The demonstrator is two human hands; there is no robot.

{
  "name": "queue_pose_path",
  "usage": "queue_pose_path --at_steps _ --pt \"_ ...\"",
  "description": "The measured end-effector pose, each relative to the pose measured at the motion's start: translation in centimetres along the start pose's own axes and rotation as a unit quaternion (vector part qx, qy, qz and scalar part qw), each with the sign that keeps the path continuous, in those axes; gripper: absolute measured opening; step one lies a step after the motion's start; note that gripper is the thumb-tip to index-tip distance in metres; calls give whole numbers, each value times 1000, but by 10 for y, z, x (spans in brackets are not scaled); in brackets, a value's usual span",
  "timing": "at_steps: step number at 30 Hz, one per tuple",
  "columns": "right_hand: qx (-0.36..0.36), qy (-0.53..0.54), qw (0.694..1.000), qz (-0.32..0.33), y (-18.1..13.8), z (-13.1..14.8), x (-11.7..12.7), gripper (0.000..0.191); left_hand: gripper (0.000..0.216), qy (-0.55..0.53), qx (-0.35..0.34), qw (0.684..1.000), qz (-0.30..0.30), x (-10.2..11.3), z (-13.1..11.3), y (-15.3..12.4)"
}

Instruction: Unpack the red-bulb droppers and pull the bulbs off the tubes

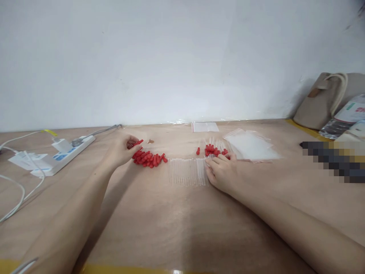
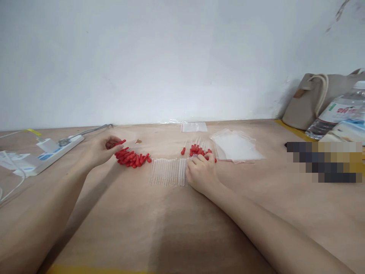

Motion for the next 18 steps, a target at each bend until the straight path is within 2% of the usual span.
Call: queue_pose_path --at_steps 2,5,8,14,18 --pt "-8 13 1000 16 -2 2 0 21 29 44 15 999 -12 3 2 1" --pt "-16 28 998 48 -3 4 0 25 31 71 24 997 3 3 3 1" --pt "-22 36 996 77 -3 6 1 31 35 53 18 998 25 -1 6 0" --pt "-11 43 992 120 -1 7 6 40 36 -2 24 994 104 -9 14 0" --pt "-12 50 992 115 -2 6 4 42 34 -2 35 994 101 -7 14 1"
Point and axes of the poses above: each hand's wrist, its own y-axis towards the middle knuckle, its own x-axis out of the back of the hand, z = x × y, the point moved 1 cm from there along y, towards the middle knuckle, and after that the axes turned 5 degrees about -x, right-handed, at the moved point
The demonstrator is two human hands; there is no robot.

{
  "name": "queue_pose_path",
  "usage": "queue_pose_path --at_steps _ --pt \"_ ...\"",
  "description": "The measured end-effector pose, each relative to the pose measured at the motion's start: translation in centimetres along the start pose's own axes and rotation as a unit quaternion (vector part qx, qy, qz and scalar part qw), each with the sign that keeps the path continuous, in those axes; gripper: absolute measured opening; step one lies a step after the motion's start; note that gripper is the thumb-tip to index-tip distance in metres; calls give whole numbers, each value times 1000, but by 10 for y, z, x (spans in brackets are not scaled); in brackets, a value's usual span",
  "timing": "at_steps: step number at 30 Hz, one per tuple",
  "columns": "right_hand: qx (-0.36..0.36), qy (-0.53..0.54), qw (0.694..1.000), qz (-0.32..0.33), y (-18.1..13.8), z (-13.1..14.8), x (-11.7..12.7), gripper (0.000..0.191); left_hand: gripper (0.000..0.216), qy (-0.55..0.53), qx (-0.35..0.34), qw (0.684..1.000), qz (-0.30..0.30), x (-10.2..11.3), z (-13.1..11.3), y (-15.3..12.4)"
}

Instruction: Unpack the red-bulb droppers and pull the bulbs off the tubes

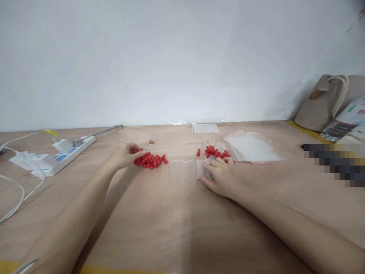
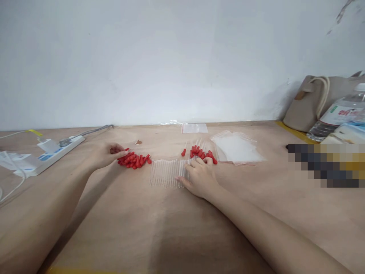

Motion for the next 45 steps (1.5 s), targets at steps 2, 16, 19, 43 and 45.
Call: queue_pose_path --at_steps 2,16,19,43,45 --pt "-13 10 1000 -23 1 -2 -2 40 32 7 -5 1000 -17 4 -4 -1" --pt "-288 111 944 -118 19 -71 -4 28 24 69 -144 987 26 -64 -117 15" --pt "-287 120 945 -105 18 -70 -7 27 27 69 -85 988 111 -92 -140 33" --pt "-28 102 979 -175 27 -29 11 29 11 45 -273 959 -65 -62 -78 -26" --pt "28 68 990 -123 33 -17 17 32 8 32 -284 956 -70 -63 -76 -30"
Point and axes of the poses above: each hand's wrist, its own y-axis towards the middle knuckle, its own x-axis out of the back of the hand, z = x × y, the point moved 1 cm from there along y, towards the middle knuckle, and after that the axes turned 5 degrees about -x, right-handed, at the moved point
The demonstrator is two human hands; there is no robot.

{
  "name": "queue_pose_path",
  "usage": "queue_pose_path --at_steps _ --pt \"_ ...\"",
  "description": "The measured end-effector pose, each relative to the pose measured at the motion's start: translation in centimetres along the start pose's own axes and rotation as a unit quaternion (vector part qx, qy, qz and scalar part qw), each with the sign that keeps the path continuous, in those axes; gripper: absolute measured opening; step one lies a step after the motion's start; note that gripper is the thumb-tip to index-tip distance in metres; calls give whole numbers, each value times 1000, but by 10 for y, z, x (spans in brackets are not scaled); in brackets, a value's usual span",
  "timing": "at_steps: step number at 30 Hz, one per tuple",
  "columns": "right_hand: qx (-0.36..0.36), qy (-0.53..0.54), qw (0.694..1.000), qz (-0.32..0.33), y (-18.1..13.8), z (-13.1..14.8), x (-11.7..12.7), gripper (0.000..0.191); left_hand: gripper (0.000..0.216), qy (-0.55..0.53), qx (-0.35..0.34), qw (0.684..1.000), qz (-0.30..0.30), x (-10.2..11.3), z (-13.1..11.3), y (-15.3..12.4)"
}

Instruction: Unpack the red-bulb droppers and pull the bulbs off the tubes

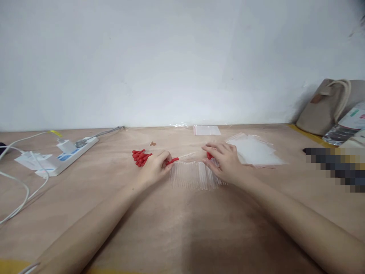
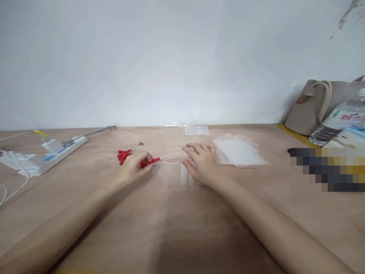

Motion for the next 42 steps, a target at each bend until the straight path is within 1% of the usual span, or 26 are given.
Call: queue_pose_path --at_steps 2,4,6,8,10,12,15,17,19,22,26,32,35,38,39,40,42 --pt "39 -17 998 44 6 10 -1 33 5 -11 -19 1000 -12 -1 -3 -1" --pt "60 -21 995 77 9 17 -4 33 5 -20 -40 999 -29 -1 -7 0" --pt "64 -7 992 110 10 21 -8 30 7 -26 -53 997 -43 -1 -12 -1" --pt "54 35 987 149 8 23 -11 26 10 -27 -64 996 -55 -2 -17 -1" --pt "31 98 977 188 6 26 -11 28 18 -17 -82 995 -49 -5 -20 -2" --pt "9 152 964 217 4 29 -9 33 22 4 -111 993 -31 -8 -23 -3" --pt "14 192 956 222 3 33 -4 32 20 59 -149 987 0 -12 -27 -4" --pt "42 187 961 202 3 35 -1 32 24 86 -155 984 16 -12 -30 -5" --pt "77 152 971 165 1 36 0 34 30 81 -150 985 36 -10 -34 -5" --pt "125 87 984 93 -3 35 -3 31 35 34 -127 989 69 -8 -37 -5" --pt "181 13 983 -7 -10 30 -10 23 40 -27 -85 990 109 -9 -34 -4" --pt "266 -76 959 -65 -14 27 -9 15 45 -139 -21 975 174 -11 -28 -2" --pt "308 -94 938 -129 -14 27 -5 16 46 -174 1 965 197 -10 -29 -2" --pt "349 -102 912 -189 -14 20 -1 16 47 -192 22 958 213 -7 -26 -3" --pt "344 -106 911 -200 -14 15 1 17 46 -205 47 956 206 -3 -22 -3" --pt "321 -111 918 -205 -13 10 2 17 45 -221 83 953 188 3 -15 -3" --pt "231 -115 944 -206 -10 1 3 16 42 -245 174 946 124 21 3 -2"
Point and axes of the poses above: each hand's wrist, its own y-axis towards the middle knuckle, its own x-axis out of the back of the hand, z = x × y, the point moved 1 cm from there along y, towards the middle knuckle, and after that the axes turned 5 degrees about -x, right-handed, at the moved point
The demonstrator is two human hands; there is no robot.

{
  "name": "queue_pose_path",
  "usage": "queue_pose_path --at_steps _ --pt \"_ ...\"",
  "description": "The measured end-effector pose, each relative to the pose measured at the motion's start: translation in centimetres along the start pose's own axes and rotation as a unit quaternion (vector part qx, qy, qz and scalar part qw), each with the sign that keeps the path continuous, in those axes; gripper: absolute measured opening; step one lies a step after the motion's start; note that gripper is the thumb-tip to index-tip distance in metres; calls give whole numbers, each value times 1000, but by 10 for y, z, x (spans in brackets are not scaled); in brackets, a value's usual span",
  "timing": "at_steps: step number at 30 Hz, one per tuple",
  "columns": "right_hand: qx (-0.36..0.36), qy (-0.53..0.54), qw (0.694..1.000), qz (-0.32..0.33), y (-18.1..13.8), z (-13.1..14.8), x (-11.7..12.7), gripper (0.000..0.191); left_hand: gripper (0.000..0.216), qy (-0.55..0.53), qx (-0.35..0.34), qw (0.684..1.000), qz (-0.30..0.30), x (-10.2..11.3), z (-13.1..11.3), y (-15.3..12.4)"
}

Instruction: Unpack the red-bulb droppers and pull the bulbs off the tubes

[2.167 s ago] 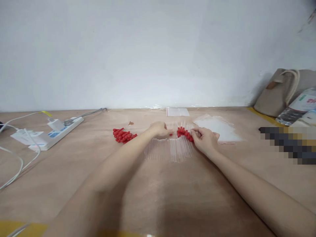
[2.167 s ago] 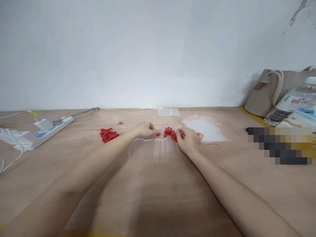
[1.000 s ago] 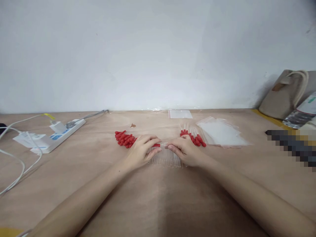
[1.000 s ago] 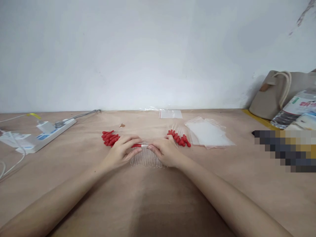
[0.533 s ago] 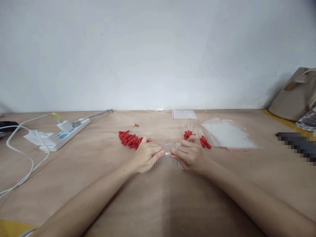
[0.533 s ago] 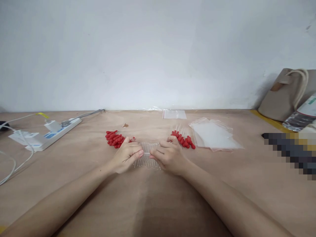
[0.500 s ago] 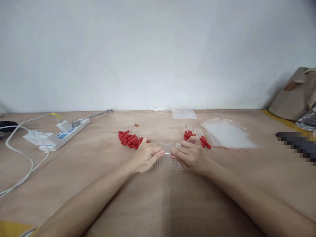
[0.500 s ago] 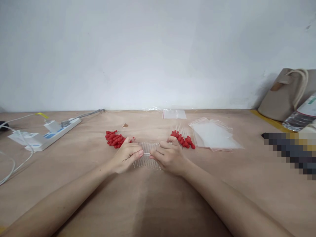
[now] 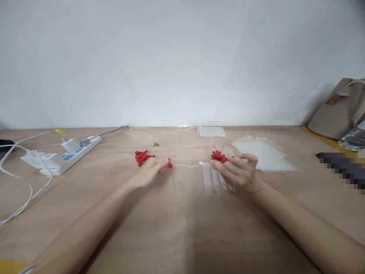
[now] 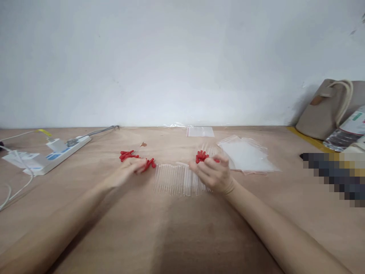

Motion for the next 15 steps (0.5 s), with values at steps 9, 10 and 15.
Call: queue_pose_path --at_steps 9,10,15 --pt "-226 47 952 199 1 12 -21 21 28 97 27 955 -277 106 33 1" --pt "-240 59 946 211 1 14 -22 21 32 112 47 952 -280 104 43 3" --pt "-235 97 941 225 -1 25 -23 17 30 152 86 929 -327 82 93 14"
Point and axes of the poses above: each hand's wrist, its own y-axis towards the middle knuckle, its own x-axis out of the back of the hand, z = x × y, the point moved 1 cm from there along y, towards the middle knuckle, and after that the axes turned 5 degrees about -x, right-handed, at the moved point
